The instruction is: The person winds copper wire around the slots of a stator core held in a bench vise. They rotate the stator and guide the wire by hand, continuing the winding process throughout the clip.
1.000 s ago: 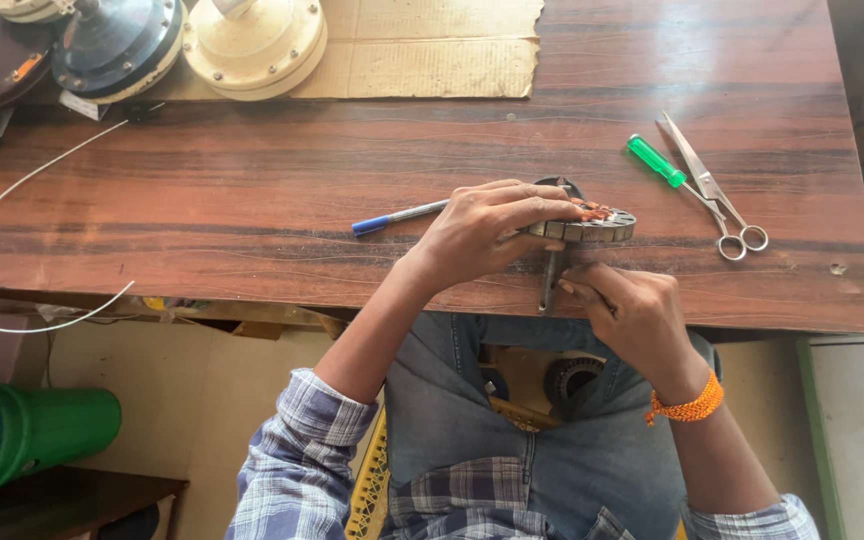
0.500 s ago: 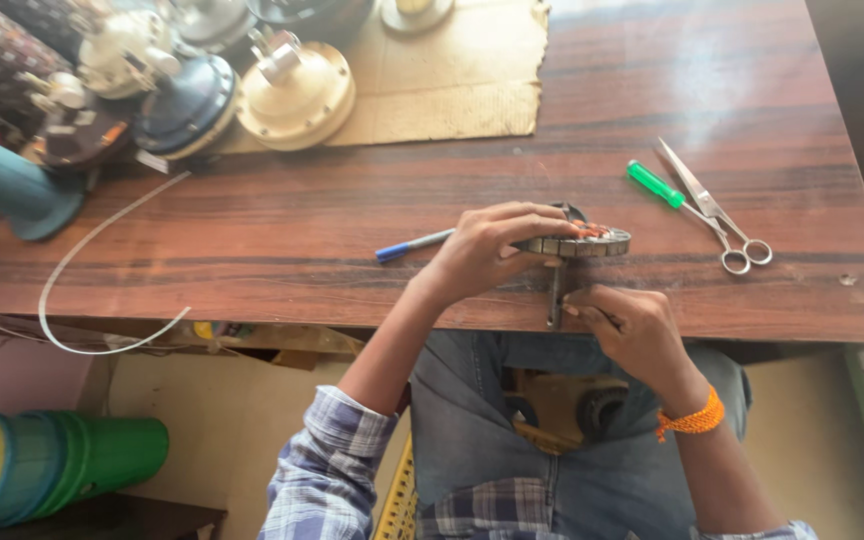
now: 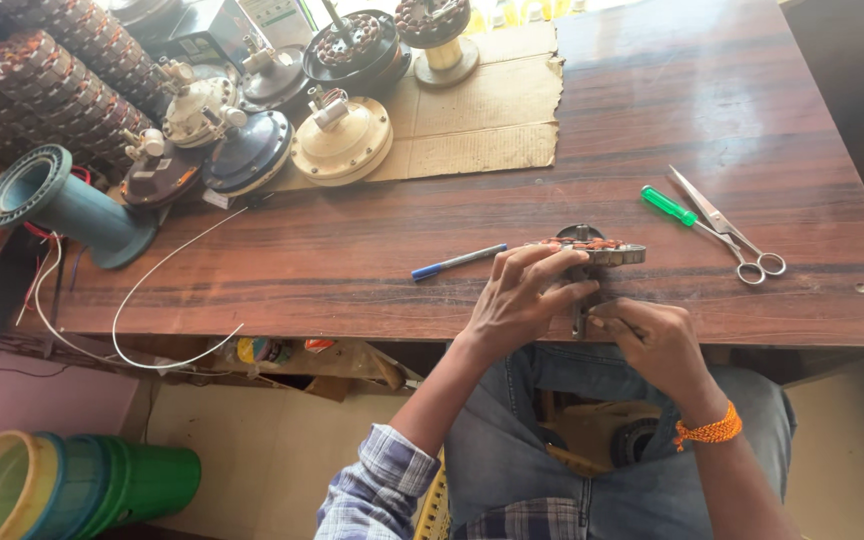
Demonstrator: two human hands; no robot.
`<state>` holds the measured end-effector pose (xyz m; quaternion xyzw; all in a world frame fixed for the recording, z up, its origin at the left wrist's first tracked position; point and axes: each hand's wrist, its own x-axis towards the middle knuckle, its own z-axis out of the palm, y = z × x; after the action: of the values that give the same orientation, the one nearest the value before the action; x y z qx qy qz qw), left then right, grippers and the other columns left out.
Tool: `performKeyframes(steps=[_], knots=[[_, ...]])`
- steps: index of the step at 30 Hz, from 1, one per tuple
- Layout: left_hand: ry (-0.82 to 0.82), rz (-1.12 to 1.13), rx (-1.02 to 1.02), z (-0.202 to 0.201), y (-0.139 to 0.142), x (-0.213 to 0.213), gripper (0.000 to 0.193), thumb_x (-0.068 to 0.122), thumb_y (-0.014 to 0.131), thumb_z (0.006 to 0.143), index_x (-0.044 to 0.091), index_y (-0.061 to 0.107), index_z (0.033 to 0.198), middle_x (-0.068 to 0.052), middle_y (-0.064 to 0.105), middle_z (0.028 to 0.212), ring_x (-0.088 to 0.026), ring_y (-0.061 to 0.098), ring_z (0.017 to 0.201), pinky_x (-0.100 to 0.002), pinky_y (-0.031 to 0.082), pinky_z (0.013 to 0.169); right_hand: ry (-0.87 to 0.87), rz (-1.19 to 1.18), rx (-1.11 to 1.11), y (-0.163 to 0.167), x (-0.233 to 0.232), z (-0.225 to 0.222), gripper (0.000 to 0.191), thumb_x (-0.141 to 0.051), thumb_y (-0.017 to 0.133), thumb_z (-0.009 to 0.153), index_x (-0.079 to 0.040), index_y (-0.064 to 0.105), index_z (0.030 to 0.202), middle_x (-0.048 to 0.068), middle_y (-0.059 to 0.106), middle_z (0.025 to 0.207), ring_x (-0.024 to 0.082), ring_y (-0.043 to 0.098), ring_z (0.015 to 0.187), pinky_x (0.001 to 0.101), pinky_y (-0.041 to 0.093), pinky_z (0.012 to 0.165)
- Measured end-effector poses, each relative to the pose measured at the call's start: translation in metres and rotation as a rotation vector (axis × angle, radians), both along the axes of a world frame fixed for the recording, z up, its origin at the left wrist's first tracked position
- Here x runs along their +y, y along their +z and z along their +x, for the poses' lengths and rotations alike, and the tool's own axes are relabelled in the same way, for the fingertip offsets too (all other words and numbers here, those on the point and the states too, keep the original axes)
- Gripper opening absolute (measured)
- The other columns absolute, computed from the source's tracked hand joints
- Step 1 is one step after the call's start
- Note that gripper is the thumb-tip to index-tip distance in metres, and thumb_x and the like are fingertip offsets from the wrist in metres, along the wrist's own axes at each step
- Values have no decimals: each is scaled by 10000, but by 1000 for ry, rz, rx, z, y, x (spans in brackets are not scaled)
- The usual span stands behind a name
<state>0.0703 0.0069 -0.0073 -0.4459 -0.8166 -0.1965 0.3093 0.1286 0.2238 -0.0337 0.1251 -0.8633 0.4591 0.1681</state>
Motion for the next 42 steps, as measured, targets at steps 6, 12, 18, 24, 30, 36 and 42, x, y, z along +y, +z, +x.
performKeyframes(steps=[6, 12, 18, 24, 30, 36, 42], knots=[[19, 109, 17, 4, 3, 1, 329, 214, 788, 942, 283, 711, 1254, 10, 427, 1542, -237, 413, 1442, -405, 421, 1190, -67, -99, 56, 4, -12, 14, 129, 1, 692, 877, -19, 761, 984, 104, 784, 860, 155, 781, 793, 290, 589, 691], [20, 141, 15, 2, 7, 1, 223, 269, 805, 914, 198, 740, 1115, -31, 464, 1483, -263, 475, 1381, -448, 442, 1103, -64, -69, 151, 6, -17, 21, 104, -7, 747, 889, -2, 766, 991, 118, 772, 896, 158, 757, 799, 283, 567, 720], [-23, 254, -6, -1, -2, -3, 161, 130, 822, 879, 120, 747, 1021, -26, 503, 1478, -267, 510, 1365, -435, 517, 1130, -63, -38, 139, 14, -19, 21, 138, 5, 778, 875, -17, 785, 1012, 92, 718, 827, 139, 660, 705, 283, 497, 646], [-60, 464, -123, 1, -11, 0, 125, 54, 824, 883, 26, 719, 943, -77, 556, 1489, -290, 544, 1363, -419, 537, 1122, -107, 122, 92, 61, -13, 26, 103, -17, 822, 883, -7, 764, 969, 70, 580, 739, 136, 488, 617, 300, 387, 589], [57, 803, -258, 13, -22, 21, 129, 33, 819, 854, 48, 692, 862, -103, 556, 1518, -295, 507, 1414, -430, 474, 1181, -51, 237, 178, 103, -29, -3, 80, -33, 805, 954, -6, 769, 1020, 90, 661, 817, 120, 562, 652, 292, 429, 606], [201, 878, -429, 19, -20, 26, 93, 100, 820, 852, 92, 728, 866, -78, 476, 1586, -282, 382, 1444, -463, 450, 1147, 29, 120, -86, 116, -35, -58, 98, -87, 763, 962, -16, 776, 1027, 92, 771, 867, 77, 732, 728, 240, 578, 636], [230, 892, -499, 15, -21, 30, 78, 123, 810, 871, 102, 735, 871, -79, 446, 1604, -281, 346, 1477, -481, 424, 1162, 14, 218, -164, 111, -22, -95, 114, -91, 771, 951, -20, 786, 1038, 87, 765, 836, 75, 679, 679, 226, 515, 562]])
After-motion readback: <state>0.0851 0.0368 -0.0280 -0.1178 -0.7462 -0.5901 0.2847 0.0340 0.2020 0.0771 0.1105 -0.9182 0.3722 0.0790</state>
